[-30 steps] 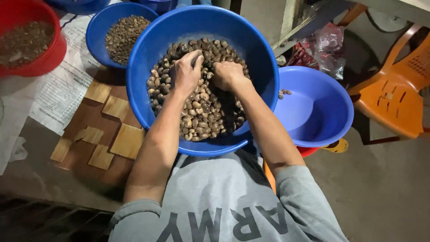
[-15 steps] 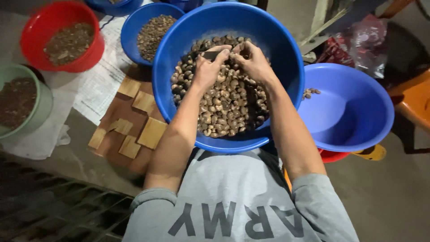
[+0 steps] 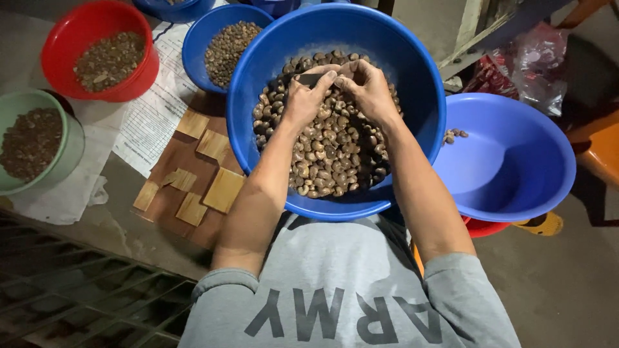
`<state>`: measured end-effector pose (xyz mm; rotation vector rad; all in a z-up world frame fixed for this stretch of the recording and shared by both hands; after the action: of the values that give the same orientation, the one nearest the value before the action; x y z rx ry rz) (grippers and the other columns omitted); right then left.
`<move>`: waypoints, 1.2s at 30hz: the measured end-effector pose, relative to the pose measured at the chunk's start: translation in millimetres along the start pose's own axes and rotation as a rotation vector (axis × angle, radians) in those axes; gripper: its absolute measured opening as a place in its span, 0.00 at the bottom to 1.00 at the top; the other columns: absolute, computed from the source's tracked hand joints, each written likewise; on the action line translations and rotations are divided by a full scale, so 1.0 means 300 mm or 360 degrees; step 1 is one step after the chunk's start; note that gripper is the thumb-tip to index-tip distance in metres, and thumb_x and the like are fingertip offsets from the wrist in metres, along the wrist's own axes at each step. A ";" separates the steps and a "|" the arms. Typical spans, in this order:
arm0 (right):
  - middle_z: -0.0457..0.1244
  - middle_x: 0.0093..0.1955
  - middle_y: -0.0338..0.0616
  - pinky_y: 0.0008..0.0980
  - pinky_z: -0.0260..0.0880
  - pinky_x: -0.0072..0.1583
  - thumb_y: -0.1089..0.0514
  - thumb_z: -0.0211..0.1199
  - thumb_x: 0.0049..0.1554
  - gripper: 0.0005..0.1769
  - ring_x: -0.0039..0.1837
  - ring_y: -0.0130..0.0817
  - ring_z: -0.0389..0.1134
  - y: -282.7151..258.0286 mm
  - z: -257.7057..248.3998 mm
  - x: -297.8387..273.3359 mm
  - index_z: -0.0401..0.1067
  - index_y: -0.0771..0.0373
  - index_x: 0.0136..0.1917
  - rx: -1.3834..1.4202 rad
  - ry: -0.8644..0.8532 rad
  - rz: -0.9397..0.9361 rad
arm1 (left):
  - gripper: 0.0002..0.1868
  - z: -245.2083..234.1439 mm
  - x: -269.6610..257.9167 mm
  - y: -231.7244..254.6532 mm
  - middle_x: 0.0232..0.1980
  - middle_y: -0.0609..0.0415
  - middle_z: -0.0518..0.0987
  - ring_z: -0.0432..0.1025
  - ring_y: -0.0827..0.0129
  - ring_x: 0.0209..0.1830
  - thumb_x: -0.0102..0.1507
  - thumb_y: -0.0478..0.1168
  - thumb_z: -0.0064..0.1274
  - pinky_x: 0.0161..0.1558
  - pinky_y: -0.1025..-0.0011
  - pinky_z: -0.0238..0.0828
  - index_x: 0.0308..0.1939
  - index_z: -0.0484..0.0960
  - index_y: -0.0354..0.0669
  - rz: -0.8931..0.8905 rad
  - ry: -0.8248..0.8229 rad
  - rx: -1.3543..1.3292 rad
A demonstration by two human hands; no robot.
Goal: A person is manually sorting through a large blue bowl of nuts, using their hands and a small metal tool to inspect and separate them.
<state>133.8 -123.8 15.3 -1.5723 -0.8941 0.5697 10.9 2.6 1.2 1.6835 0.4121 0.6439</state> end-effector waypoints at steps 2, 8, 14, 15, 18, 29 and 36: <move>0.66 0.43 0.40 0.23 0.74 0.46 0.65 0.65 0.63 0.04 0.42 0.24 0.68 -0.016 0.005 -0.006 0.70 0.65 0.50 0.0041 -0.0035 -0.0039 | 0.15 0.007 0.009 -0.030 0.48 0.52 0.88 0.82 0.71 0.43 0.66 0.45 0.55 0.44 0.72 0.86 0.54 0.85 0.45 -0.0031 0.0033 -0.0130; 0.66 0.44 0.41 0.22 0.73 0.44 0.63 0.67 0.62 0.10 0.42 0.24 0.68 -0.058 0.019 -0.026 0.68 0.65 0.54 0.0088 -0.0091 0.0087 | 0.14 0.000 0.012 -0.028 0.46 0.49 0.87 0.83 0.68 0.43 0.65 0.40 0.56 0.47 0.71 0.87 0.53 0.85 0.39 -0.0142 0.0074 -0.0380; 0.68 0.44 0.42 0.20 0.68 0.42 0.61 0.68 0.61 0.11 0.41 0.23 0.66 -0.024 0.006 -0.013 0.73 0.68 0.55 0.0008 -0.0012 -0.0019 | 0.15 -0.005 -0.004 0.006 0.51 0.53 0.86 0.80 0.72 0.45 0.66 0.42 0.55 0.48 0.74 0.84 0.53 0.85 0.41 -0.0053 0.0032 -0.0297; 0.68 0.44 0.42 0.20 0.68 0.42 0.61 0.68 0.61 0.11 0.41 0.23 0.66 -0.029 0.007 -0.014 0.73 0.68 0.55 0.0008 -0.0015 -0.0020 | 0.15 -0.003 0.001 0.001 0.51 0.53 0.86 0.80 0.72 0.45 0.66 0.42 0.55 0.48 0.74 0.84 0.53 0.85 0.41 -0.0053 0.0034 -0.0298; 0.68 0.45 0.40 0.20 0.67 0.45 0.61 0.68 0.61 0.11 0.42 0.21 0.64 -0.051 0.011 -0.020 0.74 0.67 0.55 -0.0096 -0.0025 -0.0037 | 0.14 -0.004 0.007 0.003 0.47 0.51 0.87 0.81 0.70 0.42 0.66 0.42 0.54 0.45 0.73 0.87 0.53 0.85 0.44 -0.0154 0.0105 -0.0235; 0.69 0.40 0.57 0.36 0.79 0.41 0.64 0.72 0.62 0.13 0.41 0.38 0.73 0.059 0.005 0.017 0.74 0.71 0.57 0.0045 0.0072 -0.0249 | 0.15 0.004 0.001 -0.019 0.50 0.41 0.84 0.77 0.44 0.55 0.66 0.48 0.63 0.47 0.48 0.84 0.51 0.88 0.45 0.0022 0.0184 -0.0561; 0.70 0.38 0.55 0.42 0.73 0.44 0.57 0.74 0.59 0.12 0.41 0.43 0.73 0.098 0.002 0.011 0.77 0.62 0.54 -0.0324 0.0236 -0.0371 | 0.16 0.017 0.006 -0.054 0.52 0.40 0.83 0.77 0.48 0.53 0.65 0.45 0.64 0.48 0.49 0.83 0.51 0.87 0.38 -0.0036 0.0204 -0.0602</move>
<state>142.0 -121.5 -12.9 -1.6395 -1.0290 0.1984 16.6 3.2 -14.8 1.2817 0.3730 0.7641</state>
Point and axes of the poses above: each hand's wrist, its own x-axis towards the middle knuckle, its own z-axis out of the palm, y = z × x, the point moved 1 cm from there along x, towards the middle knuckle
